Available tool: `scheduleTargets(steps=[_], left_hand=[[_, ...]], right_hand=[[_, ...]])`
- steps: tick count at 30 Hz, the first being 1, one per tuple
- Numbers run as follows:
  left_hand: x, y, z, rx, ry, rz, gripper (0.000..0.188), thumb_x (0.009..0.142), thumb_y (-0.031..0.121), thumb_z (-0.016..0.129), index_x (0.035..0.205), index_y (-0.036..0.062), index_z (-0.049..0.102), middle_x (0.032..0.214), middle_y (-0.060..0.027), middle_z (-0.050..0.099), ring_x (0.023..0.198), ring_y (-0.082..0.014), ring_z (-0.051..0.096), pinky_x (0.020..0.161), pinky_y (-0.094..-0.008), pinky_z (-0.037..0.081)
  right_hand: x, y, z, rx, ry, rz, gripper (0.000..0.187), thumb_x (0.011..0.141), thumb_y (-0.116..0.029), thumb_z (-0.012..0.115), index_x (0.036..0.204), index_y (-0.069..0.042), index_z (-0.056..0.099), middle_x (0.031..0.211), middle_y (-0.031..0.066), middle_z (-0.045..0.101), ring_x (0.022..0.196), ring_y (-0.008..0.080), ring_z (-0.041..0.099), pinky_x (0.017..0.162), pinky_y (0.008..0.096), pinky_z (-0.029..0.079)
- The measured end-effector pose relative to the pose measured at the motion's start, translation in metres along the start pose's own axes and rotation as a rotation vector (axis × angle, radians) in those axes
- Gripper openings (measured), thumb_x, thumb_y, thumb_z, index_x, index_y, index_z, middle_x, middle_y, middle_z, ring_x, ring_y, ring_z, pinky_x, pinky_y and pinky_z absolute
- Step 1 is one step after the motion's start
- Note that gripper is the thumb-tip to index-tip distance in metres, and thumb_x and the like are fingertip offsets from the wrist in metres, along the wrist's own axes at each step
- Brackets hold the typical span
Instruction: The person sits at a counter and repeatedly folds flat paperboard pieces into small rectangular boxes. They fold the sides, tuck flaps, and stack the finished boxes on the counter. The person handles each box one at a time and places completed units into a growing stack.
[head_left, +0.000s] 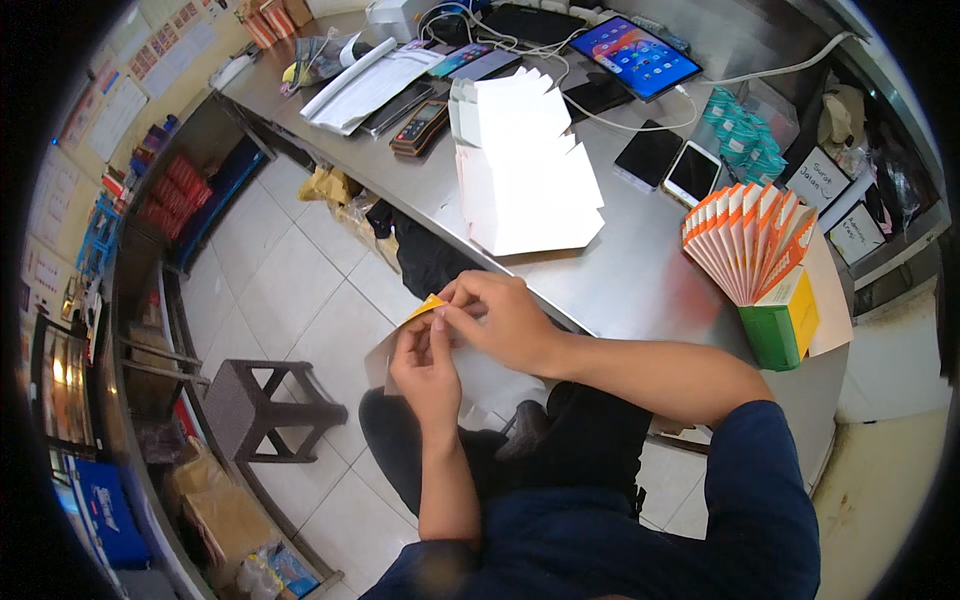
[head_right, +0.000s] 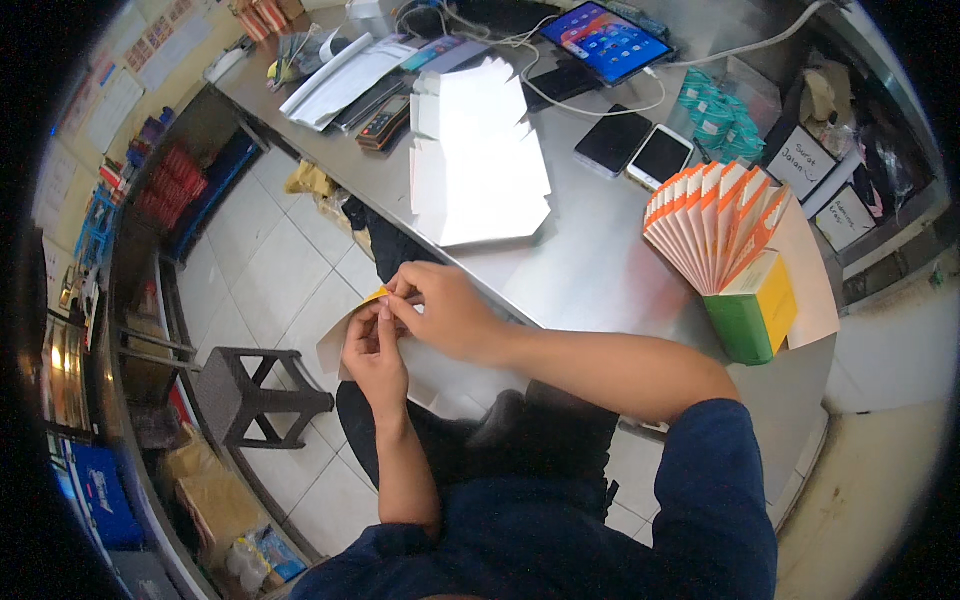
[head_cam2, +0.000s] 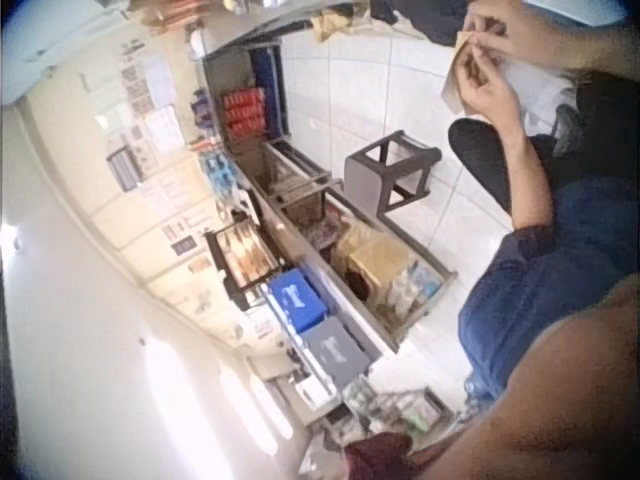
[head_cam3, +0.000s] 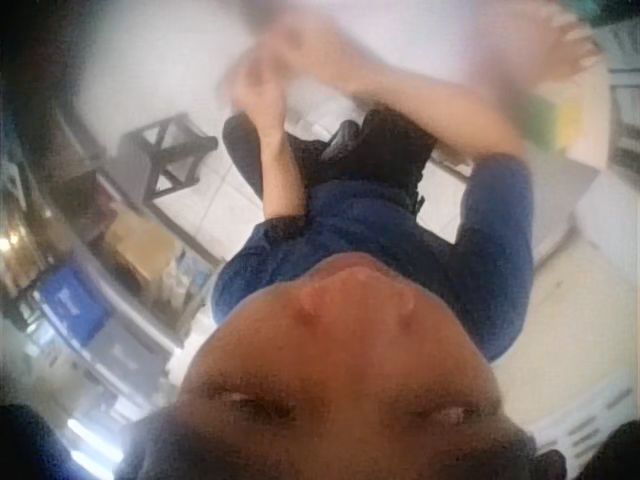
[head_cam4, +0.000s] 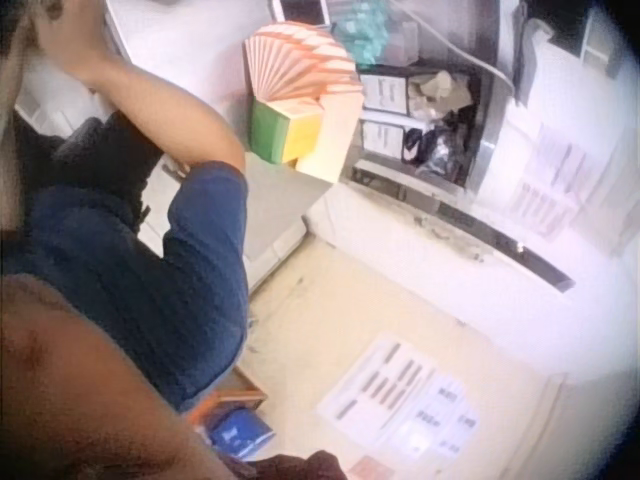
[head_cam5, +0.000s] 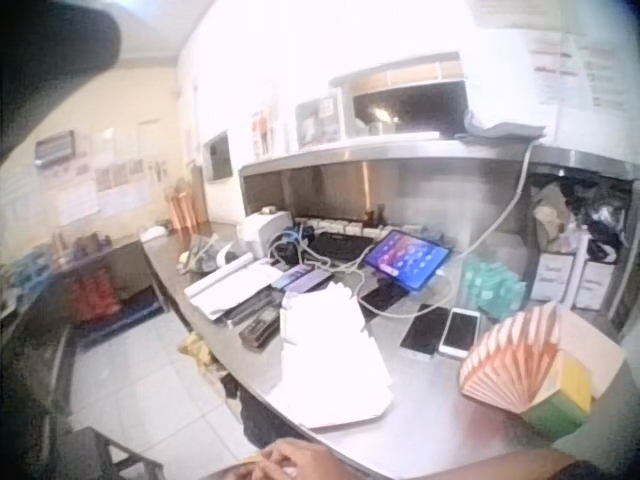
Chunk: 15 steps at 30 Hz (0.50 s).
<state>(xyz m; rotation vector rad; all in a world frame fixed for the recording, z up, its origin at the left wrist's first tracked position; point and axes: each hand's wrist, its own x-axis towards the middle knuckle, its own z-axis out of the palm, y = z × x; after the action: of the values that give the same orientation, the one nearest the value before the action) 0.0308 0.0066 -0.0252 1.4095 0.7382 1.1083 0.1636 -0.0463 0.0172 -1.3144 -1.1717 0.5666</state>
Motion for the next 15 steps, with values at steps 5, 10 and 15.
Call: scheduleTargets(steps=[5,10,15], left_hand=[[0.0,0.014,-0.006,0.187,0.171,0.173,0.024,0.097,0.0,0.064,0.121,-0.002,0.063,0.118,-0.0136,0.068,0.107,-0.0203,0.067,0.092,-0.0317,0.054],[0.011,0.027,-0.052,0.346,0.464,0.569,0.026,0.094,-0.001,0.069,0.117,0.0019,0.059,0.122,-0.009,0.062,0.102,-0.0184,0.062,0.087,-0.0285,0.049],[0.017,0.026,-0.088,0.049,0.043,0.065,0.026,0.101,0.013,0.062,0.12,-0.0048,0.062,0.108,-0.0126,0.068,0.098,-0.0173,0.063,0.088,-0.0285,0.048]], right_hand=[[0.009,0.007,-0.005,-0.174,0.067,-0.032,0.016,0.094,-0.006,0.066,0.086,0.004,0.057,0.082,0.0188,0.068,0.075,0.0254,0.068,0.07,0.0373,0.055],[0.008,0.014,-0.008,-0.149,0.115,0.006,0.023,0.094,-0.013,0.068,0.085,0.003,0.054,0.07,0.0193,0.063,0.062,0.0323,0.063,0.059,0.0408,0.047],[0.009,0.01,-0.005,-0.25,0.108,-0.086,0.023,0.097,-0.016,0.069,0.087,0.0,0.057,0.074,0.0087,0.061,0.067,0.0141,0.057,0.061,0.0318,0.047]])
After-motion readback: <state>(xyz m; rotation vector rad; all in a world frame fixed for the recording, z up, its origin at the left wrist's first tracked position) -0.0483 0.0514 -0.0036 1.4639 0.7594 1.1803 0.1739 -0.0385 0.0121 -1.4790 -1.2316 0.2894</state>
